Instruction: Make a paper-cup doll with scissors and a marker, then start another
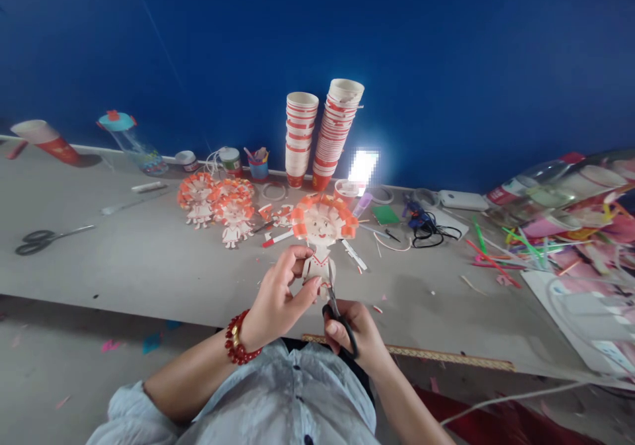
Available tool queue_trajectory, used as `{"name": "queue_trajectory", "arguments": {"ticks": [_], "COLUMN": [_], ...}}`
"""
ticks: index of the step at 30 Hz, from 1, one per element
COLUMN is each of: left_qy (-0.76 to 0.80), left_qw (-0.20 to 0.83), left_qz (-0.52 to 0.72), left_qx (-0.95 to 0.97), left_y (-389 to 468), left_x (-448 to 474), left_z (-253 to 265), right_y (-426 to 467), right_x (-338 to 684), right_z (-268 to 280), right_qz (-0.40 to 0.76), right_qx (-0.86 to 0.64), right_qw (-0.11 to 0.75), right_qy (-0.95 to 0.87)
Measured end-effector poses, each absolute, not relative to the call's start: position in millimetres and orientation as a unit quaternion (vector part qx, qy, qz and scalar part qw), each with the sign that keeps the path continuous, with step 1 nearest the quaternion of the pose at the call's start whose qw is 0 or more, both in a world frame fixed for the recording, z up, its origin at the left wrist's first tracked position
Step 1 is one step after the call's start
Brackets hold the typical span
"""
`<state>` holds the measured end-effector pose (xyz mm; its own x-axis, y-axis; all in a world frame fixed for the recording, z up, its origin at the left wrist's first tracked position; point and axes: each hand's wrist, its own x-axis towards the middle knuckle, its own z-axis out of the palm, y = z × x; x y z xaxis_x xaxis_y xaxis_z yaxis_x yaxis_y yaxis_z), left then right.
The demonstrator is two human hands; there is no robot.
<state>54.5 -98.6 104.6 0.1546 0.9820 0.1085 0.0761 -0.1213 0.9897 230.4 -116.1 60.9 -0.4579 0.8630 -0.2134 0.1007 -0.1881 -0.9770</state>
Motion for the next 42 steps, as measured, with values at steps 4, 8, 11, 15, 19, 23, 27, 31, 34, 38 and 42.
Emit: {"name": "queue_trajectory", "arguments": {"ticks": [4, 8, 11, 15, 19, 23, 27, 31, 34, 38, 42], "left_qy": [0.455, 0.462, 0.463, 0.46, 0.469, 0.476, 0.476, 0.465, 0.467, 0.469, 0.464], "left_qw": [0.48, 0.479, 0.482, 0.484, 0.463, 0.46, 0.464, 0.476, 0.483, 0.485, 0.487], "left_qz": [0.475, 0.473, 0.473, 0.474, 0.469, 0.464, 0.471, 0.483, 0.484, 0.483, 0.487], "left_qx": [0.58, 0.577, 0.574, 0.574, 0.587, 0.588, 0.58, 0.569, 0.561, 0.559, 0.557], "left_y": [-100, -100, -101, -102, -103, -103, -104, -104, -105, -106, -106], "left_x": [56, 56, 56, 58, 59, 59, 61, 63, 63, 63, 63], "left_z": [104, 106, 106, 104, 101, 102, 104, 104, 103, 102, 102], "right_y": [-116, -117, -118, -118, -117, -116, -116, -117, -117, -116, -117], "right_x": [228, 226, 225, 223, 221, 221, 219, 217, 217, 218, 218], "right_z": [63, 64, 64, 63, 61, 59, 60, 61, 60, 57, 57], "right_qz": [0.652, 0.647, 0.643, 0.64, 0.654, 0.652, 0.647, 0.639, 0.64, 0.653, 0.654], "right_qx": [-0.417, -0.414, -0.419, -0.422, -0.404, -0.399, -0.396, -0.402, -0.404, -0.399, -0.401], "right_qw": [0.306, 0.318, 0.318, 0.328, 0.345, 0.353, 0.36, 0.365, 0.368, 0.37, 0.375], "right_qy": [-0.554, -0.556, -0.557, -0.552, -0.539, -0.539, -0.543, -0.544, -0.54, -0.527, -0.521]}}
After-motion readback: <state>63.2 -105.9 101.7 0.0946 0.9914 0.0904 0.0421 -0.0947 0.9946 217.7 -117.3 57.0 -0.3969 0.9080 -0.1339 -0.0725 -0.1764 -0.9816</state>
